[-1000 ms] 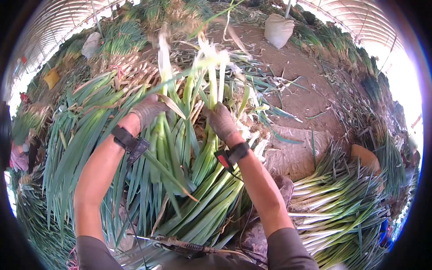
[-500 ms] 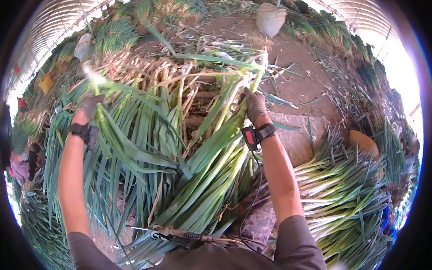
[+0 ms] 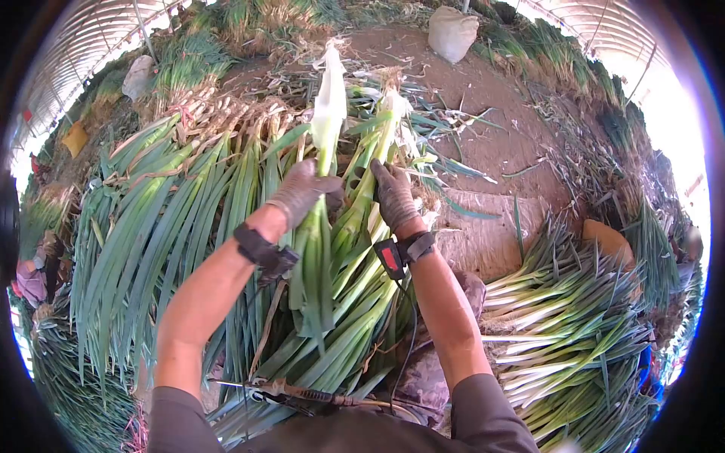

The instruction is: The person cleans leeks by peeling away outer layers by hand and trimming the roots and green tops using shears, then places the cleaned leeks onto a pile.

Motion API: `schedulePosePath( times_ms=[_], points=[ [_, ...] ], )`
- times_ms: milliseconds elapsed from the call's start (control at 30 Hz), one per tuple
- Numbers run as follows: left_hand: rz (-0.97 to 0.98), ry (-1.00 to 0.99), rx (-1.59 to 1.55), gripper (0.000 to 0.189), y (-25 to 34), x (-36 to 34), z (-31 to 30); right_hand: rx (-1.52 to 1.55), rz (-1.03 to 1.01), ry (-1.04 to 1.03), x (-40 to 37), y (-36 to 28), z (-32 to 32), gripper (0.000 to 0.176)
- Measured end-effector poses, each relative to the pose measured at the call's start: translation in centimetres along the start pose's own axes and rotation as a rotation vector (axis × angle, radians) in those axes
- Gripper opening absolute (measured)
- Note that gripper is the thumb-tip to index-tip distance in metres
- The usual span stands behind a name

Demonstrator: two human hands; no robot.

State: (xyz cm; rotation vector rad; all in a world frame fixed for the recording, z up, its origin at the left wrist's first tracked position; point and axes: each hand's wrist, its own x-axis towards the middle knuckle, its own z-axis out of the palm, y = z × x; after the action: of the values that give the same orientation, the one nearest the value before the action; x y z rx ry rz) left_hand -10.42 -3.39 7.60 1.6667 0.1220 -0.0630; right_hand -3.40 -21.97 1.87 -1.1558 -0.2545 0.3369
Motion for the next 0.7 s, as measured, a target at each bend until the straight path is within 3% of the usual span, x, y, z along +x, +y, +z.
schedulePosePath(
  times_ms=[100, 133, 233, 400, 500, 533, 700],
  points=[
    [0.052, -0.024, 0.108, 0.041, -2.3, 1.6, 1.4, -0.229, -0.095, 0.011, -1.0, 0.0, -0.5, 0.037],
    [0.058, -0.065, 0.144, 0.043, -2.8, 1.7, 1.8, -0.081, 0.026, 0.050, -0.8, 0.5, -0.5, 0.038],
    [-0.077, -0.185, 0.139, 0.049, -3.8, 1.5, 2.7, -0.449, 0.017, 0.022, -1.1, 1.8, -1.4, 0.035],
    [-0.081, -0.085, 0.052, 0.039, -5.2, -0.2, 1.9, -0.466, 0.136, -0.112, -5.2, 0.7, 0.8, 0.032],
    [-0.129, -0.076, -0.025, 0.039, -7.1, -0.4, 1.4, -0.692, -0.052, 0.016, -4.9, 4.5, 0.5, 0.033],
    [-0.121, -0.055, 0.029, 0.038, -7.4, -0.4, 1.3, -0.796, -0.202, 0.099, -5.1, 5.0, 1.0, 0.034],
    [-0.173, -0.018, 0.104, 0.036, -7.1, -2.4, 0.6, -0.742, -0.071, 0.171, -4.5, 7.4, 1.3, 0.031]
  ],
)
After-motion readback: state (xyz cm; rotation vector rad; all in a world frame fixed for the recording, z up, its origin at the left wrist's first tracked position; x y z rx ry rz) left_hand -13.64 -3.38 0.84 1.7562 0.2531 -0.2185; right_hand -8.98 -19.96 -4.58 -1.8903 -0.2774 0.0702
